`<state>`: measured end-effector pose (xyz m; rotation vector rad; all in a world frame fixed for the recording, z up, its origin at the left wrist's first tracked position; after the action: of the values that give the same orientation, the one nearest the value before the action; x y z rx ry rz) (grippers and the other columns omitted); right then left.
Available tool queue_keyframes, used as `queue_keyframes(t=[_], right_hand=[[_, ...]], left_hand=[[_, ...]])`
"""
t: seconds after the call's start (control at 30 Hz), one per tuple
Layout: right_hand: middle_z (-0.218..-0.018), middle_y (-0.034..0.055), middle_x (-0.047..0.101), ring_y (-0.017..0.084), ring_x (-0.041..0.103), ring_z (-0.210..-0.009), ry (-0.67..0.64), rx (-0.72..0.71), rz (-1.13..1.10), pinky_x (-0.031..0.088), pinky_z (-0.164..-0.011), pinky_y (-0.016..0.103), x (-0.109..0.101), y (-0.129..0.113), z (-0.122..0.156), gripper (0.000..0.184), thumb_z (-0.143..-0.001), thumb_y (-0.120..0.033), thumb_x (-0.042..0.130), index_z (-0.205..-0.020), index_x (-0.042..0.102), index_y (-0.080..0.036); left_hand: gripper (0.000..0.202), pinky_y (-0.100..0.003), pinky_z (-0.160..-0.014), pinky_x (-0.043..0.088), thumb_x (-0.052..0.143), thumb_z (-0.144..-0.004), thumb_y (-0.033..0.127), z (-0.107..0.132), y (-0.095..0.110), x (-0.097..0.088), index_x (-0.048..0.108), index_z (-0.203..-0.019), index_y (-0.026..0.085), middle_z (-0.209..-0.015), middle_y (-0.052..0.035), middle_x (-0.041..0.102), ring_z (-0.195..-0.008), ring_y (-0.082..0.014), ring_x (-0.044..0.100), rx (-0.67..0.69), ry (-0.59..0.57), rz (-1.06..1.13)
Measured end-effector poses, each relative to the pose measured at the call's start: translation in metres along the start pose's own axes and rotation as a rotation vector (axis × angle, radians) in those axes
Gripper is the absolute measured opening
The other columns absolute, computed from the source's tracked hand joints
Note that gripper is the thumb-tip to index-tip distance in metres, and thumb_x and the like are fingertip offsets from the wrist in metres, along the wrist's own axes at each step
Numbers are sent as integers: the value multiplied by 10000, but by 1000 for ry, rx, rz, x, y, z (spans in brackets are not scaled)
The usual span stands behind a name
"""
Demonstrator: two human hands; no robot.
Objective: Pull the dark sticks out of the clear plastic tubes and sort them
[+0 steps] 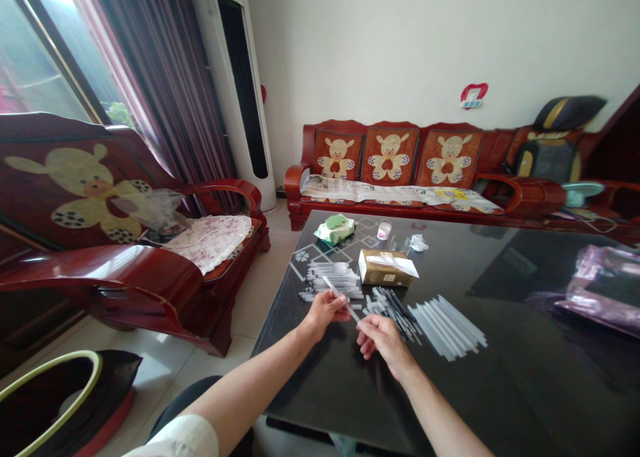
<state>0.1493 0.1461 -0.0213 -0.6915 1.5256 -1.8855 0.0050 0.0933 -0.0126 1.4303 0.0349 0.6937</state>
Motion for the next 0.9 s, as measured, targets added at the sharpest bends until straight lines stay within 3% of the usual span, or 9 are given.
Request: queue_keyframes(t=[0.07,0.2,0.4,0.67,0.8,0.9], right_hand=[[-564,22,639,120,569,-401,22,16,-4,451,-360,211,-1,0,0,416,-683,-536,660,-755,565,-137],[-529,21,623,120,563,-384,-22,53,-22,439,-347,207,4,0,3,454,-771,-582,532,-783,577,-131],[-541,5,629,106,549,-388,37,7,3,429,-350,197,-1,-3,5,349,-683,-467,668,-733,553,-140],[-551,14,636,102,549,-386,-4,9,107,406,-331,180,-13,-5,3,327,-715,-453,618,-734,594,-128],[-543,18,633,104,548,-382,72,0,191,394,-316,175,-36,-15,2,332,-745,-464,567,-733,605,-134],[-540,12,624,98,530,-379,220,-33,293,389,-319,181,-77,-24,1,289,-735,-431,573,-704,601,-146]], left_hand=[[370,-265,-565,542,778,-633,391,0,-1,0,569,-780,122,-680,-59,670,-563,-139,635,-1,3,-2],[365,-263,-568,539,772,-642,392,-2,-3,-2,571,-783,122,-685,-65,673,-570,-141,637,0,-1,-3],[362,-275,-585,541,765,-649,401,-1,-1,-3,579,-780,119,-706,-71,675,-591,-147,640,17,4,-25],[347,-282,-602,549,757,-663,402,-8,9,-17,589,-751,111,-667,-57,657,-570,-137,631,75,112,-11],[307,-264,-601,551,754,-678,365,-11,15,-24,581,-743,119,-660,-45,657,-553,-126,629,74,145,11],[291,-274,-614,555,747,-690,354,-10,16,-23,586,-754,121,-669,-44,655,-562,-125,626,63,138,9]])
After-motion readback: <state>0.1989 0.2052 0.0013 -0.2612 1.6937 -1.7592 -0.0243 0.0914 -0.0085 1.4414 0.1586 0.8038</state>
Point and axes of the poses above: each hand's wrist, its own z-axis away from the middle knuckle, its own x-axis out of the palm, y = z × x, the point moved 5 cm from there along -z, towards the middle knuckle
